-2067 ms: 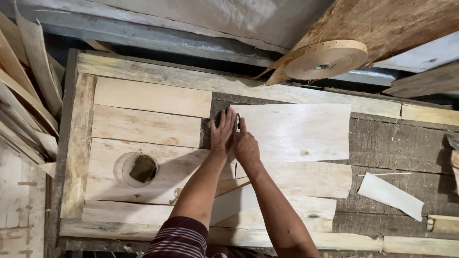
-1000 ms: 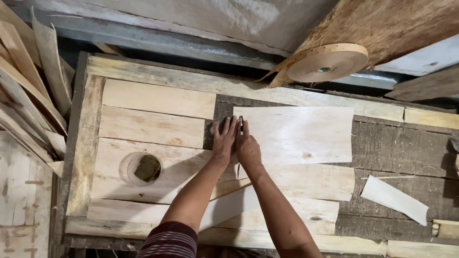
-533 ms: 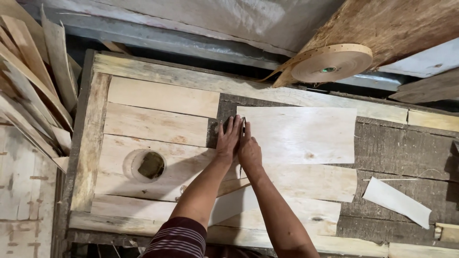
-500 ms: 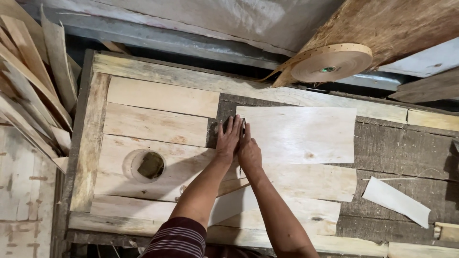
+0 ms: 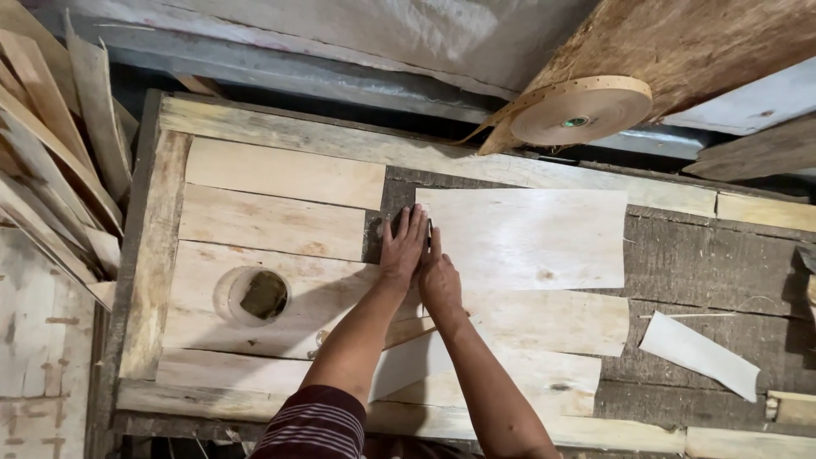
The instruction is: Cutting and fitting small pieces of wood veneer to form a pattern.
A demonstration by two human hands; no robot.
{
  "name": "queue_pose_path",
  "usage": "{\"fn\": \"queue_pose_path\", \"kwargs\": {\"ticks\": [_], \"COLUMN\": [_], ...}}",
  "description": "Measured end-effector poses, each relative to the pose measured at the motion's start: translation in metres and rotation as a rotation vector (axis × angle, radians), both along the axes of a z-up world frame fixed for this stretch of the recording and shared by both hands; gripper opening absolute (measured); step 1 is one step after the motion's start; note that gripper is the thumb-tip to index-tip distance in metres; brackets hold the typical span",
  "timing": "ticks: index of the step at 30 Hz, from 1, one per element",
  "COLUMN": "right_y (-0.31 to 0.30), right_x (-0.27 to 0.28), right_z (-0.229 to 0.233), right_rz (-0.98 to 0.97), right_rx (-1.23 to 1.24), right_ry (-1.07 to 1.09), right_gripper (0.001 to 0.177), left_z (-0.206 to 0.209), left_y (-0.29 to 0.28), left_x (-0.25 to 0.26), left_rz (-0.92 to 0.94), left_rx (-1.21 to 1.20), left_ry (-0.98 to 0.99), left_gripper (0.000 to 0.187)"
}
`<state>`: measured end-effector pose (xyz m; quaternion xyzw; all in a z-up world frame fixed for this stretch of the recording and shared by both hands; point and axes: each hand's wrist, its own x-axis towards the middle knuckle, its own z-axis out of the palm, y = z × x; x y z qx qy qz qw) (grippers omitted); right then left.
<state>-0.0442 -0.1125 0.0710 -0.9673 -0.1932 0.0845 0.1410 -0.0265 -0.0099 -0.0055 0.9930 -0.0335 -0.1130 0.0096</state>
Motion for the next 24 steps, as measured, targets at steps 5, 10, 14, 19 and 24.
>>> {"fn": "queue_pose_path", "kwargs": {"ticks": [5, 10, 14, 19, 24], "right_y": [-0.002, -0.005, -0.009, 0.0, -0.001], "right_x": [0.001, 0.007, 0.005, 0.005, 0.003], "right_z": [0.01, 0.016, 0.009, 0.024, 0.011], "right_rz": [-0.135, -0.205, -0.185, -0.232, -0.142], "right_rx": [0.147, 0.104, 0.123, 0.094, 0.063], "right_ry": [0.18, 0.3, 0.269, 0.344, 0.241], "right_gripper": [0.072, 0.069, 0.07, 0.069, 0.076], "left_z": [0.007, 0.021, 0.032, 0.049, 0.039], "left_y": [0.002, 0.014, 0.033, 0.035, 0.011], "left_x": [0.004, 0.004, 0.0, -0.003, -0.004], "left_rz": [0.008, 0.008, 0.113, 0.082, 0.015], "left_rx": [0.004, 0.031, -0.427, -0.452, -0.074], "left_ry": [0.074, 0.114, 0.021, 0.054, 0.138], "left_gripper": [0.081, 0.086, 0.063, 0.061, 0.081]}}
